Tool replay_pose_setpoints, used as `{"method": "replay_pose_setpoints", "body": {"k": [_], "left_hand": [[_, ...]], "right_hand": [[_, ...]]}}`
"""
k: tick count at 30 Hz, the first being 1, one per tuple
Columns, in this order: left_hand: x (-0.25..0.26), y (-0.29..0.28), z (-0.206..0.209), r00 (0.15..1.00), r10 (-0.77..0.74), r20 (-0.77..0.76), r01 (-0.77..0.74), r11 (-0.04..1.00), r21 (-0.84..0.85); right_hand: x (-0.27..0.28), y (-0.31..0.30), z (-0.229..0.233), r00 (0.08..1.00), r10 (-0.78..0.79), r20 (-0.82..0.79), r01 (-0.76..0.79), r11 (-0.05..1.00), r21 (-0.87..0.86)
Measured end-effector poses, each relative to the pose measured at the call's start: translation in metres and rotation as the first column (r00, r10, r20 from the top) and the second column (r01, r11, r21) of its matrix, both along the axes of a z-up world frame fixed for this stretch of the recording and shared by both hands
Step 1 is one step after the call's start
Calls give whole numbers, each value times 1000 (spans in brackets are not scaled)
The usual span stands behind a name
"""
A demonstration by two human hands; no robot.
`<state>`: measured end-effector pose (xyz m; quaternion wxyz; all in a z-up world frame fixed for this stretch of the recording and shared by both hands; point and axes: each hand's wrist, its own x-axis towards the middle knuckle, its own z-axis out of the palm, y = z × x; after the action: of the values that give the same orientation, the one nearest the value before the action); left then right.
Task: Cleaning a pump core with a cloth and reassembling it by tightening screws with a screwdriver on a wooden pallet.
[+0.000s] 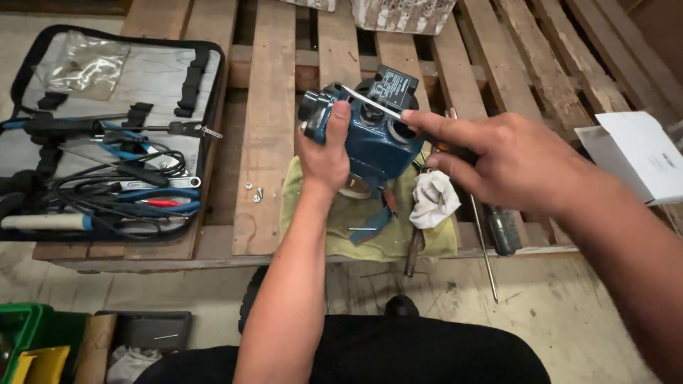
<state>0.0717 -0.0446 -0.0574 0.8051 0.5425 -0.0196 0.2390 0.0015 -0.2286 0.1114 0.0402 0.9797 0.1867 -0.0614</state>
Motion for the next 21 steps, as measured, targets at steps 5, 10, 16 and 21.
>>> {"method": "replay_pose_setpoints", "body": {"k": [5, 10, 16, 21], "left_hand": [[5, -6, -6, 999, -34, 21, 35, 998, -57], [5, -14, -9, 999, -28, 40, 30, 998, -59], [-38, -21, 35, 937, 154, -313, -94, 975, 199], [-48, -28, 26, 879, 290, -379, -157, 926, 344]], "right_hand": [[40, -40, -19, 945, 277, 171, -291, 955, 58], [32, -40, -17, 970, 185, 156, -194, 980, 46], [-7, 2, 7, 991, -123, -56, 131, 976, 176], [-36, 24, 20, 968, -213, -130, 240, 938, 250]]}}
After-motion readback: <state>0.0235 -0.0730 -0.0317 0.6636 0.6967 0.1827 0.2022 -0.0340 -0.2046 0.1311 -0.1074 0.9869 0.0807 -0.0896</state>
